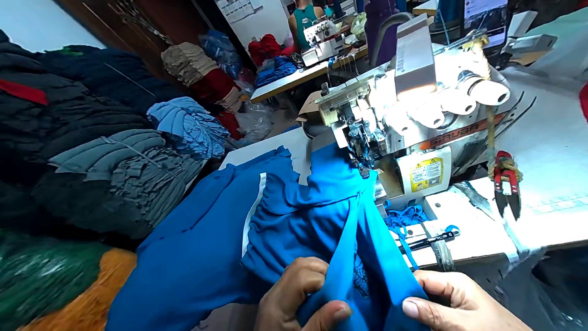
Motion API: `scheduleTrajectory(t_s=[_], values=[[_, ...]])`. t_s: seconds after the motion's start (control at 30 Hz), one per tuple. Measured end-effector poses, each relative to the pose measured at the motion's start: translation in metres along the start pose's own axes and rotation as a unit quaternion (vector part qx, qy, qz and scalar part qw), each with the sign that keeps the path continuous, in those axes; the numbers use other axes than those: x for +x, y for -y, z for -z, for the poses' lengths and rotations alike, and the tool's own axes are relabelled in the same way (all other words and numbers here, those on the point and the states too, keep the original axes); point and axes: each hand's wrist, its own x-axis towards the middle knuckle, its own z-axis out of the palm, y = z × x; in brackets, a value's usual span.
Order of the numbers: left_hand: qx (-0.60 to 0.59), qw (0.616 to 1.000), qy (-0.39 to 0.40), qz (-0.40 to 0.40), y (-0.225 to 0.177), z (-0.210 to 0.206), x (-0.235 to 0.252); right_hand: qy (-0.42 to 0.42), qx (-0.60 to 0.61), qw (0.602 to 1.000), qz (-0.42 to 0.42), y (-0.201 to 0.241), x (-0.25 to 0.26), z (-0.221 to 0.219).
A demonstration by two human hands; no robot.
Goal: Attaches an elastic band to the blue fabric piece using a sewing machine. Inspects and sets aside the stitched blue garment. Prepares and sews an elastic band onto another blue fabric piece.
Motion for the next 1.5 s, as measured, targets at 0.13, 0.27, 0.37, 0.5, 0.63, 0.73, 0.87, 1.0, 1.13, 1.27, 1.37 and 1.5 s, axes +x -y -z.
scheduleTrajectory(t_s=[0.13, 0.27, 0.37, 0.5, 0.63, 0.73, 0.87, 1.0, 1.13, 1.27, 1.37, 1.5], values=[[0.041, 0.992, 0.022, -0.117, -0.014, -0.012, -0.004, -0.004, -0.019, 0.999, 0.035, 0.012, -0.012, -0.006], [0.109, 0.982, 0.021, -0.151, -0.022, -0.042, -0.010, -0.009, 0.016, 0.997, 0.076, 0.015, -0.018, -0.014], [0.078, 0.988, 0.026, -0.128, -0.015, -0.052, -0.013, -0.034, 0.171, 0.985, 0.014, 0.005, -0.022, -0.020], [0.034, 0.995, 0.038, -0.092, -0.007, -0.058, -0.014, -0.076, 0.231, 0.970, -0.021, 0.000, -0.030, -0.026], [0.018, 0.995, 0.033, -0.087, -0.002, -0.059, -0.016, -0.100, 0.190, 0.976, 0.032, -0.005, -0.036, -0.030], [0.023, 0.996, 0.020, -0.089, 0.000, -0.057, -0.015, -0.121, 0.164, 0.977, 0.064, -0.007, -0.038, -0.032], [0.022, 0.992, 0.024, -0.118, -0.002, -0.059, -0.015, -0.155, 0.148, 0.974, 0.072, -0.008, -0.041, -0.037], [0.036, 0.990, 0.027, -0.136, 0.001, -0.067, -0.014, -0.144, 0.259, 0.955, 0.016, -0.004, -0.040, -0.037], [0.012, 0.993, 0.029, -0.112, 0.009, -0.069, -0.015, -0.102, 0.391, 0.913, -0.054, -0.008, -0.037, -0.031], [-0.016, 0.995, 0.020, -0.101, 0.007, -0.064, -0.017, -0.155, 0.272, 0.950, 0.009, -0.006, -0.042, -0.035], [-0.023, 0.992, 0.013, -0.127, 0.003, -0.060, -0.017, -0.164, 0.130, 0.971, 0.118, -0.012, -0.044, -0.035], [-0.005, 0.989, 0.010, -0.150, -0.008, -0.059, -0.017, -0.160, 0.049, 0.975, 0.147, -0.010, -0.049, -0.039]])
